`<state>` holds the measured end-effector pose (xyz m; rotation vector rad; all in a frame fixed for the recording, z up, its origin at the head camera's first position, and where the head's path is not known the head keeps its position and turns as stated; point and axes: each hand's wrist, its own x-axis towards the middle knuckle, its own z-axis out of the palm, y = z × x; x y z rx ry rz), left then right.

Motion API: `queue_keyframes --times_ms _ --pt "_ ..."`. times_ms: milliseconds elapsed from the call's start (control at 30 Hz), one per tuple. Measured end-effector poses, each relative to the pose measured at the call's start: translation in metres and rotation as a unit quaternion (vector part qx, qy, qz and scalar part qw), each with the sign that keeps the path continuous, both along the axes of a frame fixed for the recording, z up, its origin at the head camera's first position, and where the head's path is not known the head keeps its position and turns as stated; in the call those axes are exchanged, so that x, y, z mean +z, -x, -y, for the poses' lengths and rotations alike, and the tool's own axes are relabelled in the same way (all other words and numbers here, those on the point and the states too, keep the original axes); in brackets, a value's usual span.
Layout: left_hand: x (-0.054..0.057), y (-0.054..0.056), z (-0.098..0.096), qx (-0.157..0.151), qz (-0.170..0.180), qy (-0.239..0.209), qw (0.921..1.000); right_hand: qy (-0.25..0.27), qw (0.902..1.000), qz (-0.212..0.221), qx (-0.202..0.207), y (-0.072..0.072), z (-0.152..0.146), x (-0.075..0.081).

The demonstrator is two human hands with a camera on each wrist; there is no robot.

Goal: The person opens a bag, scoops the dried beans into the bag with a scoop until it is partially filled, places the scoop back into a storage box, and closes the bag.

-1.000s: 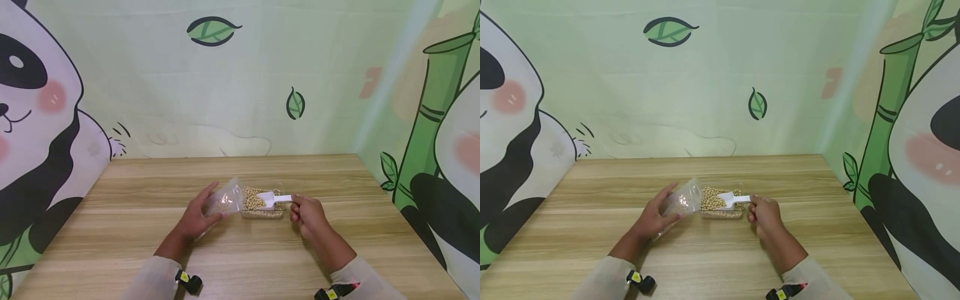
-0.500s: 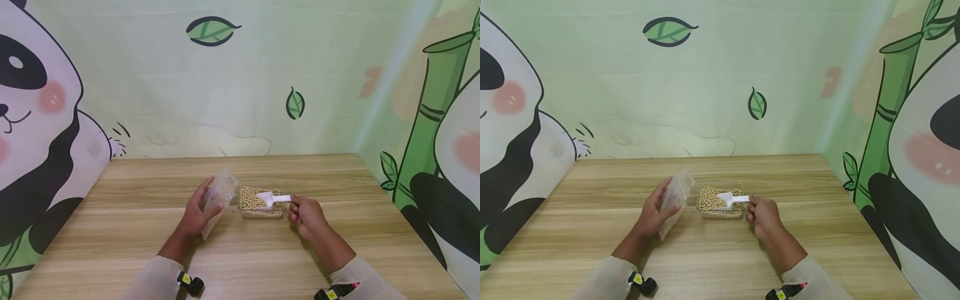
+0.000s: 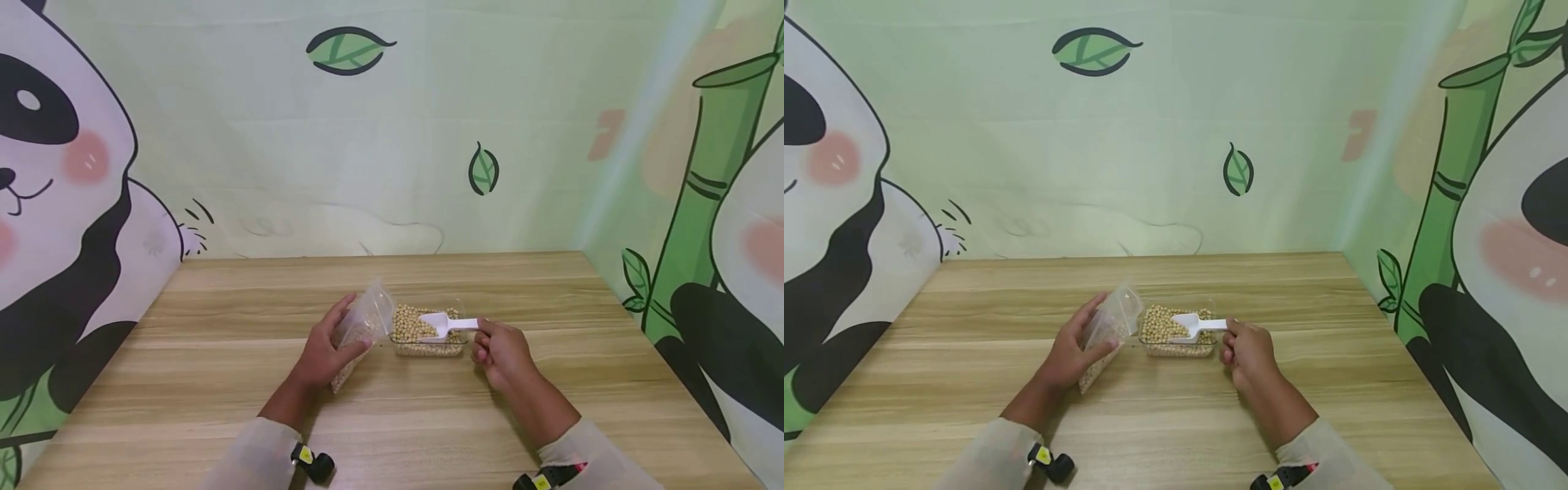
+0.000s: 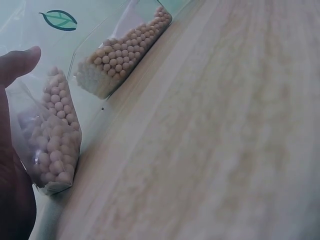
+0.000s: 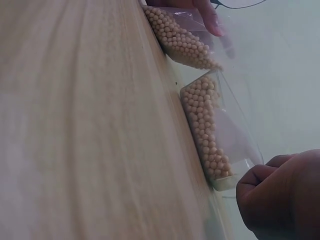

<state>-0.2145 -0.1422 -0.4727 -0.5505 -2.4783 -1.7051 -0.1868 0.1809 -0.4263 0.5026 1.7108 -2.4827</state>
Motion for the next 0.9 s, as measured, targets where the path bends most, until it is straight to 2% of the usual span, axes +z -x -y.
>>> queue_keyframes --times_ms 333,733,900 --pt "-0.0047 0.0025 0.0009 0.006 -0.057 0.037 0.9977 0.01 0.9994 -0.005 -0.033 0.0007 -0.0013 0.0009" --pt "-0.0033 0.0019 0.0009 -0.004 -0.075 0.051 0.9958 0.037 0.9939 -0.01 -0.103 0.0028 -0.004 0.0024" --pt "-0.0018 0.0008 0.001 -0.009 -0.087 0.056 0.9946 0.048 0.9923 -0.014 -0.114 0.0026 -0.0049 0.0043"
